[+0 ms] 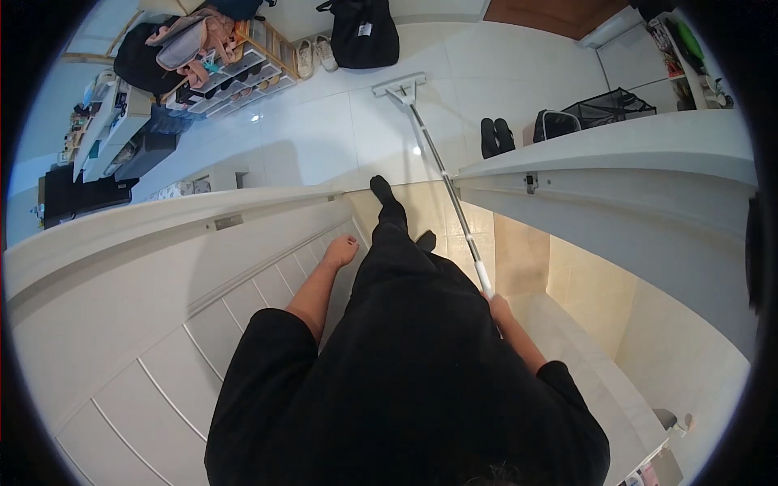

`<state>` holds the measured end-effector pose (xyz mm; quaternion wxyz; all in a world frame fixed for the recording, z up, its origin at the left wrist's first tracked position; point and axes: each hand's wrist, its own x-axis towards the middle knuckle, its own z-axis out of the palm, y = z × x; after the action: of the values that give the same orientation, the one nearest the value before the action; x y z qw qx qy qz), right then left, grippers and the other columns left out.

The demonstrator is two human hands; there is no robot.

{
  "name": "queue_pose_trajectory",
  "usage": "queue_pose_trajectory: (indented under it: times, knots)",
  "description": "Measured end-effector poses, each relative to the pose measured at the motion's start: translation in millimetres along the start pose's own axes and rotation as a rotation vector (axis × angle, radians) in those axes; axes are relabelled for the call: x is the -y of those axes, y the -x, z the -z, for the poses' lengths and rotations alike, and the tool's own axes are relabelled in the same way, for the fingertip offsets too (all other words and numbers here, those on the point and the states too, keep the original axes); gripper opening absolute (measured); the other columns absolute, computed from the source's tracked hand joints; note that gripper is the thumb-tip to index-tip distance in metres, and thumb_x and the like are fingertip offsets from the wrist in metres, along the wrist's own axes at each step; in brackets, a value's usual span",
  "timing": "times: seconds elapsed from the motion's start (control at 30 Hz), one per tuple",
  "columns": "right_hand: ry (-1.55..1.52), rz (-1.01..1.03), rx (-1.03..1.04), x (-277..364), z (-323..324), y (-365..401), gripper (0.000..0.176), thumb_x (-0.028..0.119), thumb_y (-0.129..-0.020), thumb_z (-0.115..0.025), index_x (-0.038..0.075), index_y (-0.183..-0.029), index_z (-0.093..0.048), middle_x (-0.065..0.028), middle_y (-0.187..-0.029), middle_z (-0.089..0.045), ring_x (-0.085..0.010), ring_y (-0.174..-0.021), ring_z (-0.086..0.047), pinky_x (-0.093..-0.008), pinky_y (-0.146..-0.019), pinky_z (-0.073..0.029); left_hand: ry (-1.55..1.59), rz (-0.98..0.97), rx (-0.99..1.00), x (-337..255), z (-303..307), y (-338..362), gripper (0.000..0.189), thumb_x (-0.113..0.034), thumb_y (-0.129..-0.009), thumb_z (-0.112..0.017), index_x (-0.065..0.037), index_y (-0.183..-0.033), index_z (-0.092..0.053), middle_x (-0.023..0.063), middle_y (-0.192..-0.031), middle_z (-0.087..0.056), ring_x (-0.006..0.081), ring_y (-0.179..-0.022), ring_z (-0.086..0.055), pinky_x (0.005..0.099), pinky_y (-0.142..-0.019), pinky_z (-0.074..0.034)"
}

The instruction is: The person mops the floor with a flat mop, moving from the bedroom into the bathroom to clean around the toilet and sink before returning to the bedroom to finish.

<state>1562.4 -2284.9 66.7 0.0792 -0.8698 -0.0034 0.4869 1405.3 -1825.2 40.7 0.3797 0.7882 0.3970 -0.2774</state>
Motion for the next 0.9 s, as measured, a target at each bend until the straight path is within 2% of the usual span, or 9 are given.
queue_pose_trajectory:
  times: [0.17,0.2,0.37,0.53,0.63,0.67,0.77,0.87,0.9]
  knots:
    - [0.082,-0.059,-0.056,-159,-15,131,0.060,0.051,-0.090,-0.046,-0.007,-0.101,-0.060,-0.0291,-0.092,-0.063,-0.0431,-0.094,-0.060,-0.0501,-0.079,-0.046,-0.021,0.028,-0.014,33,-23,7,0.033,-0.029,-0.080,-0.058,-0.001,-0.097,-0.065,0.0173,-0.097,-0.066,0.0319,-0.095,-0.062,0.0379,-0.085,-0.048]
    - [0.209,-0.217,0.222,-203,-20,152,0.057,0.047,-0.090,-0.048,-0.007,-0.103,-0.060,-0.0282,-0.090,-0.064,-0.0420,-0.093,-0.062,-0.0492,-0.076,-0.047,-0.008,0.064,0.005,37,-25,10,0.034,-0.029,-0.079,-0.056,-0.002,-0.098,-0.065,0.0184,-0.099,-0.065,0.0331,-0.097,-0.061,0.0391,-0.086,-0.047]
    - [0.200,-0.133,0.129,-199,8,138,0.057,0.048,-0.090,-0.049,-0.006,-0.103,-0.060,-0.0271,-0.088,-0.064,-0.0410,-0.090,-0.063,-0.0486,-0.074,-0.047,0.030,0.149,0.052,41,-27,23,0.034,-0.028,-0.078,-0.055,-0.002,-0.097,-0.066,0.0197,-0.101,-0.065,0.0343,-0.099,-0.061,0.0405,-0.088,-0.046]
    - [0.139,-0.002,0.069,-151,7,119,0.057,0.048,-0.090,-0.049,-0.006,-0.103,-0.059,-0.0258,-0.086,-0.065,-0.0398,-0.086,-0.064,-0.0478,-0.072,-0.048,0.024,0.067,0.001,50,-37,17,0.035,-0.028,-0.079,-0.054,-0.002,-0.099,-0.066,0.0201,-0.103,-0.064,0.0353,-0.100,-0.060,0.0408,-0.088,-0.046]
    - [0.222,-0.030,0.176,-67,33,12,0.061,0.055,-0.088,-0.049,-0.004,-0.095,-0.060,-0.0235,-0.075,-0.064,-0.0370,-0.073,-0.065,-0.0455,-0.066,-0.050,-0.023,0.074,0.026,34,-31,14,0.035,-0.029,-0.080,-0.053,-0.002,-0.100,-0.065,0.0198,-0.104,-0.064,0.0354,-0.101,-0.059,0.0410,-0.088,-0.046]
    - [0.256,0.133,0.051,-58,25,-28,0.056,0.052,-0.090,-0.046,0.000,-0.077,-0.061,-0.0131,-0.056,-0.059,-0.0266,-0.048,-0.061,-0.0407,-0.048,-0.047,-0.028,0.081,0.028,31,-31,17,0.035,-0.029,-0.080,-0.053,-0.002,-0.100,-0.065,0.0198,-0.104,-0.064,0.0354,-0.101,-0.059,0.0410,-0.088,-0.046]
    - [0.068,0.022,0.187,78,59,-29,0.057,0.050,-0.089,-0.050,-0.007,-0.090,-0.057,-0.0211,-0.068,-0.062,-0.0306,-0.055,-0.064,-0.0407,-0.047,-0.051,0.038,0.031,-0.008,11,-21,11,0.035,-0.028,-0.081,-0.053,-0.002,-0.101,-0.064,0.0195,-0.104,-0.064,0.0352,-0.101,-0.059,0.0408,-0.088,-0.046]
    - [0.092,0.037,0.204,116,48,-30,0.055,0.047,-0.089,-0.051,-0.008,-0.089,-0.056,-0.0197,-0.065,-0.061,-0.0256,-0.047,-0.062,-0.0366,-0.038,-0.048,0.081,0.012,-0.031,-4,-16,17,0.034,-0.027,-0.081,-0.054,-0.002,-0.102,-0.063,0.0194,-0.103,-0.064,0.0351,-0.100,-0.059,0.0406,-0.088,-0.047]
    - [0.080,0.042,0.212,106,47,-25,0.055,0.048,-0.089,-0.050,-0.007,-0.094,-0.058,-0.0227,-0.071,-0.063,-0.0323,-0.058,-0.065,-0.0415,-0.049,-0.051,0.098,0.005,-0.030,-4,-18,17,0.034,-0.027,-0.081,-0.054,-0.002,-0.102,-0.063,0.0194,-0.102,-0.065,0.0352,-0.099,-0.060,0.0404,-0.087,-0.047]
